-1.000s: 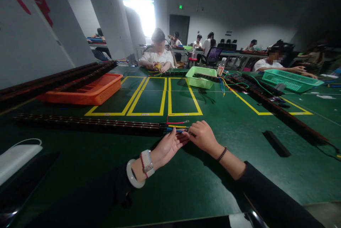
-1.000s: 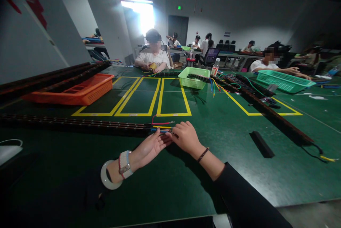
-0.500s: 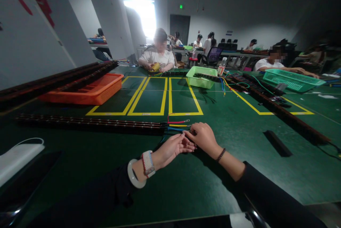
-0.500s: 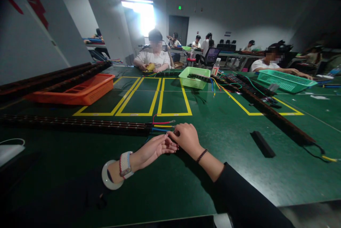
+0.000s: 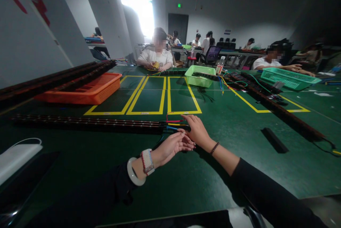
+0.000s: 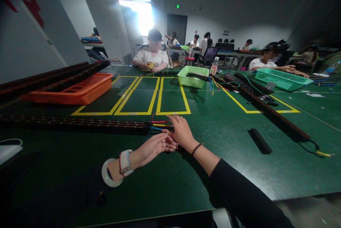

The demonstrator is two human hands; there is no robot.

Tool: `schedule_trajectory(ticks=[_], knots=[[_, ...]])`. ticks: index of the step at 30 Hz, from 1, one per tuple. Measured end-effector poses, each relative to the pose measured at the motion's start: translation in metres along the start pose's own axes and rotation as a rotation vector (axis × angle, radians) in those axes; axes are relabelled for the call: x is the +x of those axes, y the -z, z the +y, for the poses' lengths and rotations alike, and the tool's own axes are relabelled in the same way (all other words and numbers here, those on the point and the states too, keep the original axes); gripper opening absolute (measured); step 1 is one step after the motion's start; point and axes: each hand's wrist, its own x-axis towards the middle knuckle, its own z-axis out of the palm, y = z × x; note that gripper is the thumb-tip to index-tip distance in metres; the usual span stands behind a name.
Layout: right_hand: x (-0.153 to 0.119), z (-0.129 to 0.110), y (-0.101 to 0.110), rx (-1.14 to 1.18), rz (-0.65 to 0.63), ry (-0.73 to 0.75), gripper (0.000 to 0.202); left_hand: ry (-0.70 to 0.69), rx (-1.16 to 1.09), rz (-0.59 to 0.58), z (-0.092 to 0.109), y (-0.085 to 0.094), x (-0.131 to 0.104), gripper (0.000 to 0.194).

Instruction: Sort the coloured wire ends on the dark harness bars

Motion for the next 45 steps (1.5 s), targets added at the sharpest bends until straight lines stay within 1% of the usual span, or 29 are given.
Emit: schedule_trajectory(ticks=[6, 9, 12, 14, 16, 18, 23, 25, 27, 30, 33, 36, 41, 45], knots=[[0.003, 0.002, -0.005, -0.021, -0.098, -0.02, 0.037, 0.06, -0.017, 0.039, 0.004, -0.002, 0.0, 0.028], [0.005, 0.0, -0.002, -0.022, -0.122, -0.014, 0.023, 0.101, -0.032, 0.066, 0.006, -0.003, 0.0, 0.031], [0.006, -0.003, 0.001, -0.049, -0.105, -0.003, 0.009, 0.139, -0.062, 0.075, 0.008, -0.003, 0.001, 0.038], [0.006, -0.005, 0.003, -0.078, -0.064, 0.027, 0.005, 0.152, -0.094, 0.072, 0.009, -0.001, 0.002, 0.043], [0.005, -0.007, 0.005, -0.108, -0.027, 0.066, 0.008, 0.149, -0.139, 0.068, 0.009, -0.001, 0.003, 0.046], [0.004, -0.008, 0.006, -0.138, -0.012, 0.107, 0.01, 0.126, -0.191, 0.08, 0.009, 0.0, 0.004, 0.044], [0.001, -0.013, 0.01, -0.212, -0.001, 0.213, 0.021, 0.007, -0.301, 0.189, 0.007, -0.002, 0.007, 0.028], [-0.001, -0.015, 0.011, -0.256, -0.006, 0.263, 0.024, -0.03, -0.334, 0.2, 0.007, -0.003, 0.008, 0.023], [-0.002, -0.016, 0.012, -0.316, -0.021, 0.318, 0.025, -0.051, -0.354, 0.177, 0.008, -0.003, 0.008, 0.021], [-0.003, -0.016, 0.014, -0.379, -0.069, 0.438, 0.024, -0.048, -0.363, 0.153, 0.007, -0.002, 0.008, 0.021], [-0.001, -0.015, 0.017, -0.377, -0.124, 0.548, 0.026, -0.036, -0.375, 0.19, 0.006, 0.001, 0.008, 0.016], [0.002, -0.015, 0.02, -0.337, -0.127, 0.561, 0.027, -0.048, -0.382, 0.216, 0.005, 0.004, 0.009, 0.012], [0.004, -0.014, 0.031, -0.285, -0.063, 0.551, 0.031, -0.063, -0.385, 0.204, 0.006, 0.002, 0.008, 0.013], [0.003, -0.01, 0.038, -0.322, -0.082, 0.543, 0.032, -0.058, -0.365, 0.199, 0.007, -0.002, 0.007, 0.017]])
